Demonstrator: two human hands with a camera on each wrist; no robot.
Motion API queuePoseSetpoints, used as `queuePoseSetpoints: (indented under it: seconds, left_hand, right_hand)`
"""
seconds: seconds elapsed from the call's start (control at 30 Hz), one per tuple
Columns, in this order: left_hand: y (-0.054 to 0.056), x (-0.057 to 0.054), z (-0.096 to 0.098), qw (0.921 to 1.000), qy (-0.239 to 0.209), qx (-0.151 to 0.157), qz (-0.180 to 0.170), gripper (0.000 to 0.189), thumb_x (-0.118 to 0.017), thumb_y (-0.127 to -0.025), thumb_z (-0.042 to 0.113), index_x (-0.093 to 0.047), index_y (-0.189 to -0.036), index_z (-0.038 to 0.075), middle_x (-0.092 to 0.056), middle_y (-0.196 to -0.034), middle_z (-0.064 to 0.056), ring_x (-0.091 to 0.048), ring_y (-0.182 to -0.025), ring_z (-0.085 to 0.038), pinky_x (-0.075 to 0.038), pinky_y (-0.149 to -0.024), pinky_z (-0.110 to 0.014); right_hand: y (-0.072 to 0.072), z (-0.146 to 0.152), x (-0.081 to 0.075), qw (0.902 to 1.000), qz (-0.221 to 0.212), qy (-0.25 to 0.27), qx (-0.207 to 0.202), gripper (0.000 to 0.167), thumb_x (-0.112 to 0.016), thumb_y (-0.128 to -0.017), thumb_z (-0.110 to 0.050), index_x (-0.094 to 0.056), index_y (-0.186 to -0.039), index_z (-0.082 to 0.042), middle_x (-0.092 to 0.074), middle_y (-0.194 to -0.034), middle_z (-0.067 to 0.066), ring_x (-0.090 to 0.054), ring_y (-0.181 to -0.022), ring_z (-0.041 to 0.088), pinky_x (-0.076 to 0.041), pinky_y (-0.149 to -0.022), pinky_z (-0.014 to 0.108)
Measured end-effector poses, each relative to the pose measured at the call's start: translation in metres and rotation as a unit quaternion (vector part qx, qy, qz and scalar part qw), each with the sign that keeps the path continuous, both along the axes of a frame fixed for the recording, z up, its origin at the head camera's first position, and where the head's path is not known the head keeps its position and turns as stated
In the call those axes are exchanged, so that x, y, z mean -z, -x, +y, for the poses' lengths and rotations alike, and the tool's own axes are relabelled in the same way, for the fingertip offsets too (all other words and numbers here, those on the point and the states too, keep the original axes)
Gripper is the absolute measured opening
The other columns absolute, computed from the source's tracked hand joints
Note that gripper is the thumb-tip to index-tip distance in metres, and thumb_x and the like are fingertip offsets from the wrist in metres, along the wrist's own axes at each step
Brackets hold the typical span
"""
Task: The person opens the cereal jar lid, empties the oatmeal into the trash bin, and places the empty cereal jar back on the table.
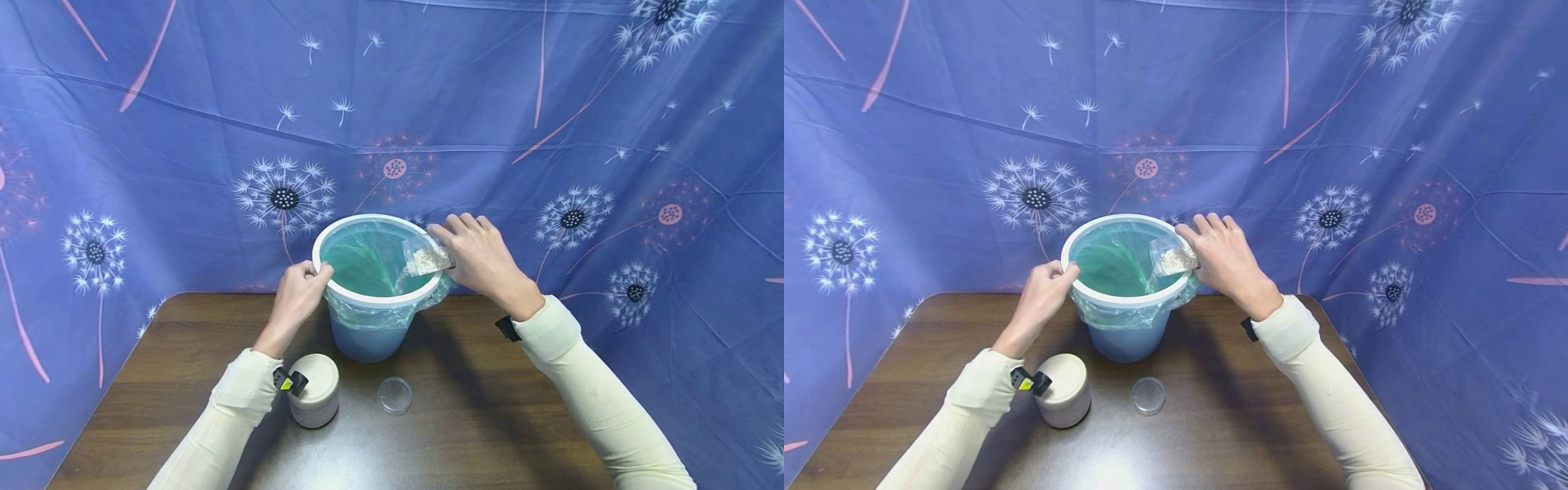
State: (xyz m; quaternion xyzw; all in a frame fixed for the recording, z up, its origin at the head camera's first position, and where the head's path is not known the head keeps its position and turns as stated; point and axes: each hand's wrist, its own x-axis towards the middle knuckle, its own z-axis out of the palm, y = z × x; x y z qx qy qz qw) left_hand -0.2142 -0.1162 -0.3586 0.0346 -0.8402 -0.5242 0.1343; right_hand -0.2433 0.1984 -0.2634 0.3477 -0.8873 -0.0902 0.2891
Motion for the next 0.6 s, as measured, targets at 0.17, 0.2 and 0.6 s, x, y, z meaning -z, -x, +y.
queuePoseSetpoints:
  seconds: [0.17,0.2,0.6]
  left_hand:
    - [0.0004,0.0008,0.0001,1.0000,-0.001,0.000,-0.002,0.034,-0.060,-0.095,0.038,-0.048,-0.072,0.017,-0.042,-0.066,0.005,-0.045,-0.070,-0.023,-0.037,-0.068,-0.038]
    - [0.0004,0.0007,0.0002,1.0000,-0.001,-0.001,-0.002,0.034,-0.060,-0.095,0.038,-0.048,-0.072,0.017,-0.042,-0.066,0.005,-0.045,-0.071,-0.023,-0.037,-0.067,-0.038]
    - [0.0004,0.0005,0.0004,1.0000,0.000,-0.003,-0.004,0.034,-0.060,-0.096,0.038,-0.047,-0.072,0.017,-0.042,-0.066,0.005,-0.045,-0.070,-0.023,-0.037,-0.067,-0.038]
  right_hand:
    - [-0.0003,0.0001,0.0003,1.0000,-0.001,-0.001,0.002,0.077,-0.100,-0.065,-0.018,-0.070,-0.135,-0.010,-0.067,-0.110,0.016,-0.061,-0.097,0.039,-0.051,-0.084,0.052]
    - [-0.0003,0.0001,0.0003,1.0000,-0.001,-0.001,0.002,0.077,-0.100,-0.065,-0.018,-0.069,-0.135,-0.010,-0.067,-0.110,0.015,-0.061,-0.097,0.039,-0.051,-0.084,0.051]
    - [0.0011,0.0000,0.0003,1.0000,-0.001,-0.001,0.000,0.075,-0.100,-0.066,-0.017,-0.069,-0.134,-0.010,-0.067,-0.112,0.015,-0.061,-0.098,0.040,-0.051,-0.085,0.052]
